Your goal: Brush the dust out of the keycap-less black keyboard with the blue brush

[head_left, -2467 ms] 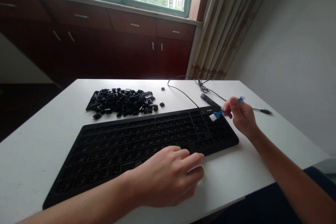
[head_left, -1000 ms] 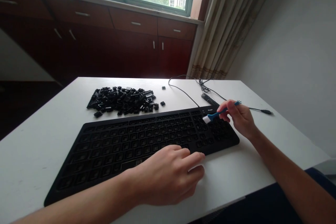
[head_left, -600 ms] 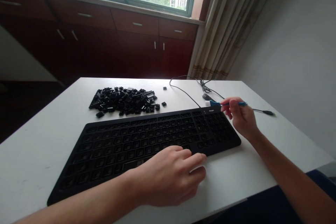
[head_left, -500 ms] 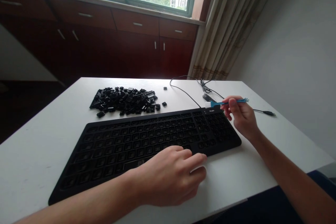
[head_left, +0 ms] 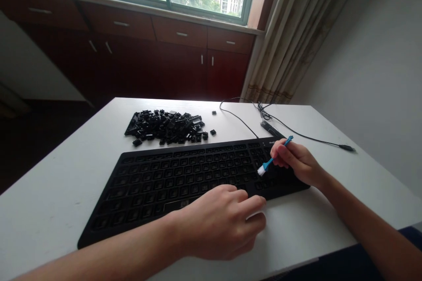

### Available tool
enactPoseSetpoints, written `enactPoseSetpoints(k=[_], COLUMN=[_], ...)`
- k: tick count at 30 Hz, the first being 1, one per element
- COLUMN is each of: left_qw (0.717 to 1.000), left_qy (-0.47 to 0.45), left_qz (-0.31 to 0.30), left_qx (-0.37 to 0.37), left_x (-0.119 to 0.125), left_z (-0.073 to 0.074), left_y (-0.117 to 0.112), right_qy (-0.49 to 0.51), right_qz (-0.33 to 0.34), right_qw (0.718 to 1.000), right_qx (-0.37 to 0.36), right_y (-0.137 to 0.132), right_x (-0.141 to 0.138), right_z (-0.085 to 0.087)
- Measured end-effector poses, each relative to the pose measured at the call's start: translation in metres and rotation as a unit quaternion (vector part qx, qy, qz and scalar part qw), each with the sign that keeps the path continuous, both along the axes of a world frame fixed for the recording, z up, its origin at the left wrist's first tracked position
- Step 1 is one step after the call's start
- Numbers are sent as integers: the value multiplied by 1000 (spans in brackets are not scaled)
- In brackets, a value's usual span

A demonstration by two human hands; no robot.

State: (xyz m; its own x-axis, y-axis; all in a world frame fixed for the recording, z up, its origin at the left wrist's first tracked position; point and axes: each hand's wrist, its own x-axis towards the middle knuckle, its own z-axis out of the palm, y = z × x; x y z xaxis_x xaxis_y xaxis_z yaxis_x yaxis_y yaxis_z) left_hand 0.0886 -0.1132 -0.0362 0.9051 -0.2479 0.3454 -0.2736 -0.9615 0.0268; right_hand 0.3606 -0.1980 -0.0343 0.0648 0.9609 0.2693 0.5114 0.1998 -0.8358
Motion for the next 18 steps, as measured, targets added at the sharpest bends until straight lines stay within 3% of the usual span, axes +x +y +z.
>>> enactPoseSetpoints(k=[2, 5, 8, 11, 13, 16, 18], left_qw=[1000, 1000, 1000, 1000, 1000, 1000, 1000], left_qy=[0, -1, -5, -3, -1, -4, -3], left_qz=[3, 2, -1, 0, 0, -1, -1], left_qx=[2, 5, 6, 2, -2, -2, -2], left_x=[0, 0, 0, 0, 0, 0, 0], left_z=[0, 0, -1, -1, -1, -1, -1], left_y=[0, 0, 0, 1, 1, 0, 0], right_qy=[-104, -207, -146, -47, -70, -190, -210], right_qz=[-29, -89, -100, -39, -23, -59, -82], right_qw=[992, 959, 971, 995, 995, 970, 958], right_qx=[66, 174, 159, 82, 70, 141, 177], right_y=[2, 3, -1, -2, -1, 1, 1], right_x=[-2, -3, -2, -1, -1, -1, -1], right_z=[1, 3, 4, 4, 3, 3, 2])
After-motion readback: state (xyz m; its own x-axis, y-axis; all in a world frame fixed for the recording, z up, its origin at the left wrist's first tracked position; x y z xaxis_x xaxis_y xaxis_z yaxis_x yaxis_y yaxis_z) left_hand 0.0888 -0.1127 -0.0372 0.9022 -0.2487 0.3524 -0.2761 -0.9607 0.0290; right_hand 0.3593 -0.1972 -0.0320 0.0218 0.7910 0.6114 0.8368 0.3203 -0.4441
